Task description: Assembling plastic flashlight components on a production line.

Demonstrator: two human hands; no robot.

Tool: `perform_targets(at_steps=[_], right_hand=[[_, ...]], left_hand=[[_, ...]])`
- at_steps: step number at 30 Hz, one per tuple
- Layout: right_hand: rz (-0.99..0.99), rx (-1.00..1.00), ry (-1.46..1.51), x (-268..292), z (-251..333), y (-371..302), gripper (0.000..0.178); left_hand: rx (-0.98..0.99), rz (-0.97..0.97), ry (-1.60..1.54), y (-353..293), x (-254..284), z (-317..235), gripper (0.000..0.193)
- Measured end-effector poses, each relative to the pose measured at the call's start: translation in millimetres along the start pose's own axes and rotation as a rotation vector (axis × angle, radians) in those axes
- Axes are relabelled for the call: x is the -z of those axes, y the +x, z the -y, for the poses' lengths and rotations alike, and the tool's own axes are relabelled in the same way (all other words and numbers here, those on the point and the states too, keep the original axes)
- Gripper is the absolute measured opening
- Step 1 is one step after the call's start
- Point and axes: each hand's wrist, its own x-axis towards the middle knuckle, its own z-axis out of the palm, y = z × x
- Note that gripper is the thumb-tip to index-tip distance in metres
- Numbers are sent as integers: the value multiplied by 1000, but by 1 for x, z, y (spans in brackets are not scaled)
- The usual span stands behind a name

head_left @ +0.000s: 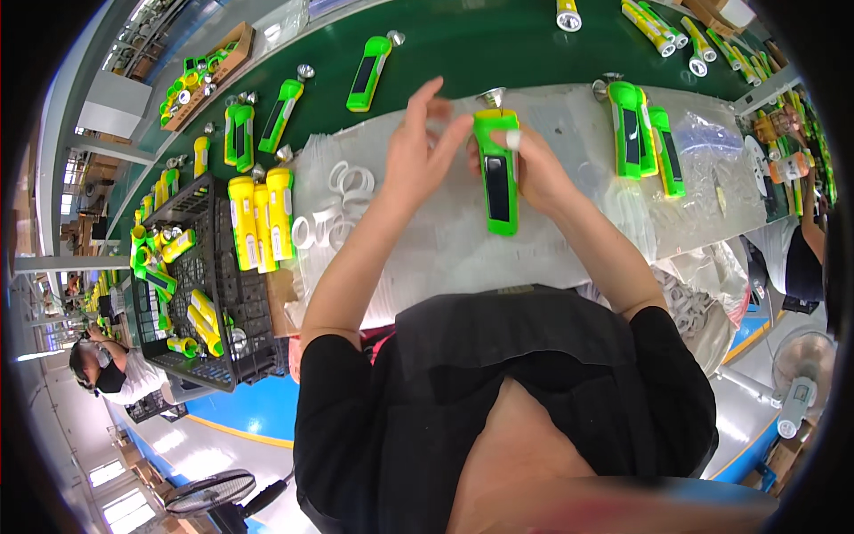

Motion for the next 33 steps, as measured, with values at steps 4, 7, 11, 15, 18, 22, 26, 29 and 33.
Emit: perform_targets(at_steps=[4, 7, 11, 15, 18, 22, 26, 29, 33], right_hand=[[216, -123, -34, -18, -14, -48, 63], [252, -138, -199, -33, -16, -69, 67], [276, -16, -224, -47, -20, -83, 51], [330, -114, -313, -42, -19, -92, 45], [111, -48, -274, -42, -21, -94, 44], [46, 42, -169, -38, -22, -97, 43], [-132, 23, -67, -24, -19, -105, 43], [-270, 130, 40, -6, -9, -113, 39], [-343, 175, -18, 11, -4, -124, 41]], left_hand=[[-44, 188, -362, -20, -4, -12, 41], [-42, 177, -413, -38, -3, -23, 43], [-233, 3, -331, -54, 0, -38, 42], [-260, 19, -274, -58, 1, -40, 42], [-305, 7, -370, -63, -5, -52, 42], [-443, 160, -312, -62, -27, -49, 45], [-520, 230, -221, -53, -49, -54, 38], [-124, 59, -156, -42, -74, -26, 36], [-359, 198, 407, -47, -94, 15, 50]])
